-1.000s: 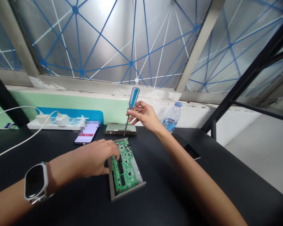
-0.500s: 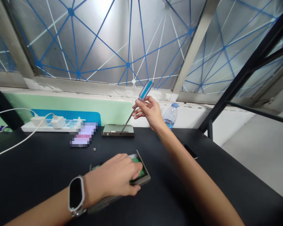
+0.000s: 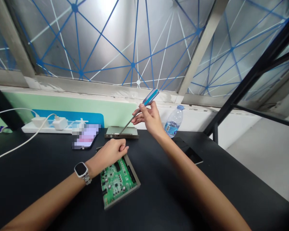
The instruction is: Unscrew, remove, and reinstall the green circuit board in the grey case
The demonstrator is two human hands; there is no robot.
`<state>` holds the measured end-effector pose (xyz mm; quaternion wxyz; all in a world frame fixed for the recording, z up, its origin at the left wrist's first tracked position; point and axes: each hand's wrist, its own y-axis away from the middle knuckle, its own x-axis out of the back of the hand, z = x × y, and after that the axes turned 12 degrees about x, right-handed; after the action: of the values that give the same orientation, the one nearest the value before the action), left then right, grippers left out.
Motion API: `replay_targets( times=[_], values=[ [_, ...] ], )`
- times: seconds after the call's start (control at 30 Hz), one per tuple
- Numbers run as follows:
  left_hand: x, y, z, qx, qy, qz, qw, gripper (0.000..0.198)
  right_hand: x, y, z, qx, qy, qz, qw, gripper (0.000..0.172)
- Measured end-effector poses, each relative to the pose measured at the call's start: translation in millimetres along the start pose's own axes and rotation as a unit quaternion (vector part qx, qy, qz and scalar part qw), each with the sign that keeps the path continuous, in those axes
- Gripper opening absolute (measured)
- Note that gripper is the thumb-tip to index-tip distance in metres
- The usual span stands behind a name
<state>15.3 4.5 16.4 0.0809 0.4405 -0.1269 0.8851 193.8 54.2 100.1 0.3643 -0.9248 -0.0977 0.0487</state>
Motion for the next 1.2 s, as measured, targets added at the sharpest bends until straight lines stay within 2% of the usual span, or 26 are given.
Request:
replay_targets(
  times=[0.17, 0.27, 0.37, 0.5, 0.63, 0.73, 0.83, 1.0, 1.2],
  values=[
    [-3.8, -5.5, -3.4, -0.061, 0.086, -0.017, 0.994, 0.034, -4.1, 1.6, 2.5, 0.000, -0.001, 0.002, 1.000, 0.043],
    [-11.4, -3.4, 1.7, -0.095, 0.113, -0.022, 0.989, 0.033, -3.5, 1.0, 2.3, -0.007, 0.002, 0.010, 1.000, 0.045],
    [-8.1, 2.6, 4.8, -0.111, 0.120, -0.021, 0.986, 0.031, -1.2, 0.2, 1.6, -0.010, 0.002, 0.018, 1.000, 0.045],
    [18.3, 10.3, -5.9, -0.079, 0.067, 0.006, 0.995, 0.022, 2.4, -0.4, -0.7, -0.008, 0.006, 0.030, 0.999, 0.044],
    [50.3, 9.7, -39.4, -0.024, 0.014, 0.023, 0.999, 0.015, 3.8, -0.2, -2.2, 0.002, 0.013, 0.052, 0.999, 0.039],
    [61.7, 5.4, -66.3, 0.017, -0.048, -0.004, 0.999, 0.012, 2.1, 1.3, 0.1, -0.008, 0.013, 0.044, 0.999, 0.039],
    [60.9, 2.8, -79.4, 0.030, -0.102, -0.005, 0.994, 0.015, -1.2, 4.2, 5.2, -0.020, 0.012, 0.030, 0.999, 0.040],
    [50.8, 2.6, -78.2, 0.030, -0.154, 0.023, 0.987, 0.026, -4.7, 7.8, 12.7, -0.028, 0.004, 0.011, 1.000, 0.041],
    [38.8, -4.8, -89.8, 0.026, -0.181, 0.034, 0.983, 0.024, -4.5, 8.2, 16.6, -0.034, 0.004, 0.007, 0.999, 0.041]
  ],
)
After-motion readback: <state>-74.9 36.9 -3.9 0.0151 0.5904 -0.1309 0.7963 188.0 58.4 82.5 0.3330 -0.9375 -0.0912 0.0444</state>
